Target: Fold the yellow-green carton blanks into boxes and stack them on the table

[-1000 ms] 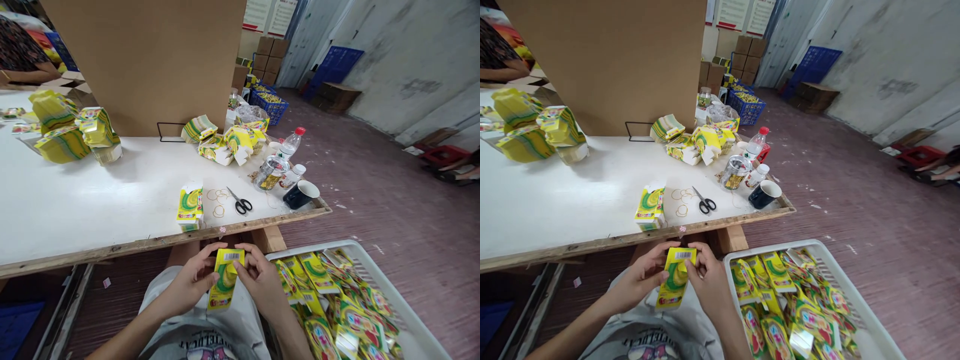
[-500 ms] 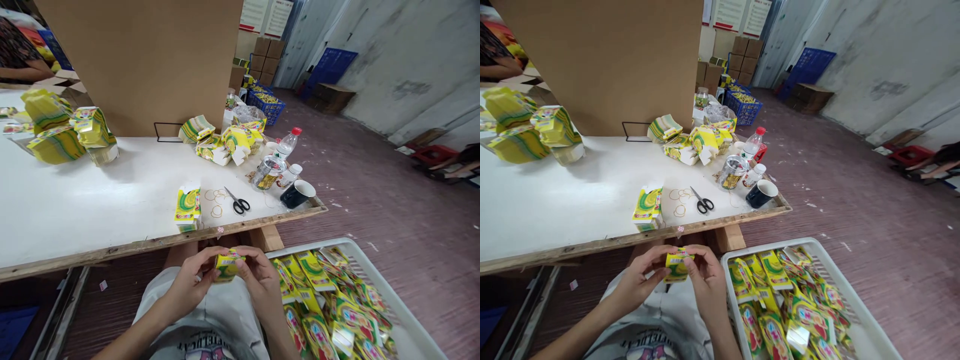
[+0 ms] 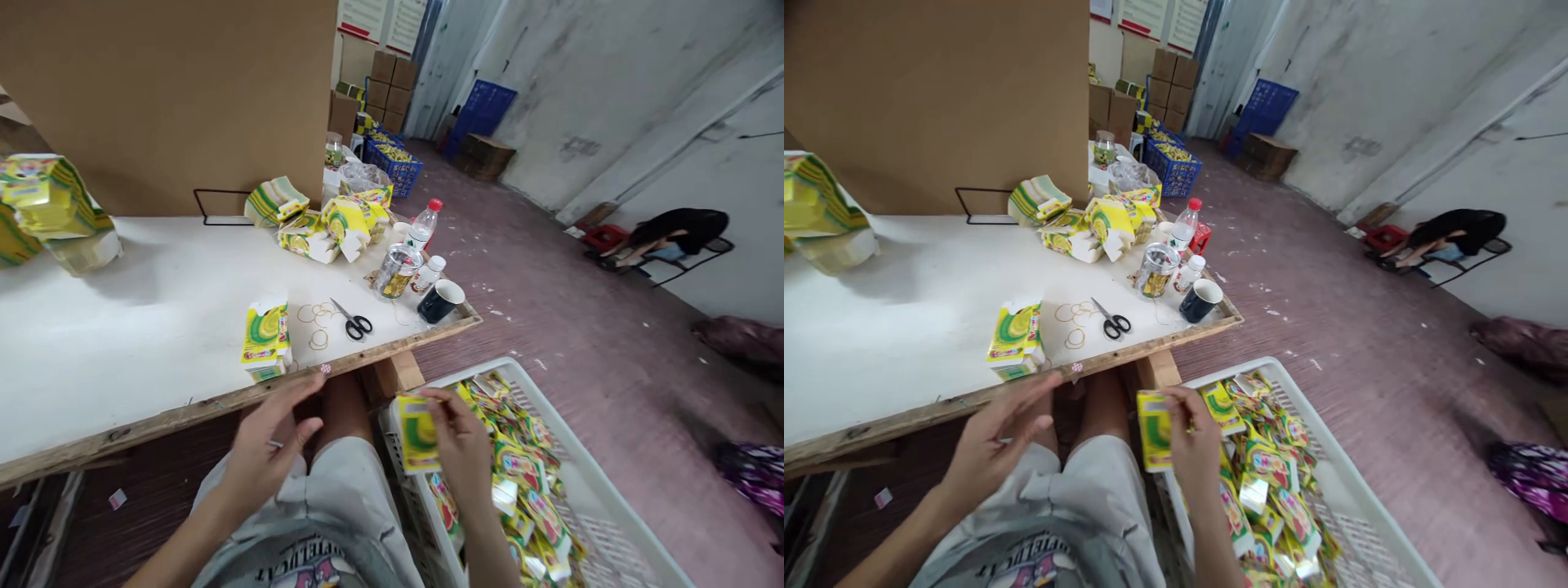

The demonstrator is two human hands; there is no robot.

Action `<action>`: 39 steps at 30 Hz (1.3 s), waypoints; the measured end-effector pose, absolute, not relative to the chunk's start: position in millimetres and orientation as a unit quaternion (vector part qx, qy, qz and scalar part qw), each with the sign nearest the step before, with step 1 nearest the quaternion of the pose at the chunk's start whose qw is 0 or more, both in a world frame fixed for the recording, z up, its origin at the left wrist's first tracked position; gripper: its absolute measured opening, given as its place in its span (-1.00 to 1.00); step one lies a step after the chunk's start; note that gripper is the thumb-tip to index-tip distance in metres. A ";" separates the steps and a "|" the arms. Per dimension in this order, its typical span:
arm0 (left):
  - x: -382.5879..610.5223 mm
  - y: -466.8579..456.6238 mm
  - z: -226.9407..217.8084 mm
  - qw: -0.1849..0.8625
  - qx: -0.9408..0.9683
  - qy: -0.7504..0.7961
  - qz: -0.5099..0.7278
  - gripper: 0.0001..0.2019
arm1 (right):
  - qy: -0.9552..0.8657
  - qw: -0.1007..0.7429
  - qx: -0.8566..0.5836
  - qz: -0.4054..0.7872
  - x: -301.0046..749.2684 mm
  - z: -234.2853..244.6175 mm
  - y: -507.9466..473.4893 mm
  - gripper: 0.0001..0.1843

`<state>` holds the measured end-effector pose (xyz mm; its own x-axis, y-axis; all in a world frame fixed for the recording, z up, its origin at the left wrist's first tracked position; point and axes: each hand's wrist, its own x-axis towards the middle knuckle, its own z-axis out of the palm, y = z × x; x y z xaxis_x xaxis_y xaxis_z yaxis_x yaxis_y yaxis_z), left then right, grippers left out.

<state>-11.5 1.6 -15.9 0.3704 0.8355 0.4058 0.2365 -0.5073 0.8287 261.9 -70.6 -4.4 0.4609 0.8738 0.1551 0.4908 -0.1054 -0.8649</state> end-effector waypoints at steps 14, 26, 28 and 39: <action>-62.4 59.9 -39.2 0.141 0.794 0.503 0.312 -0.41 | -0.524 0.236 -0.802 0.165 328.8 -106.4 -92.6 -0.66; -66.5 71.8 -49.4 0.113 0.803 0.486 0.326 -0.67 | -0.547 0.281 -0.784 0.087 321.8 -95.4 -95.6 -0.51; -63.7 70.9 -48.4 0.120 0.803 0.481 0.331 -0.71 | -0.555 0.300 -0.770 0.096 310.2 -91.1 -88.7 -0.49; -76.2 44.2 -62.3 0.183 0.686 0.544 0.446 -0.62 | -0.603 0.414 -0.660 0.174 200.5 -77.7 -15.0 -0.50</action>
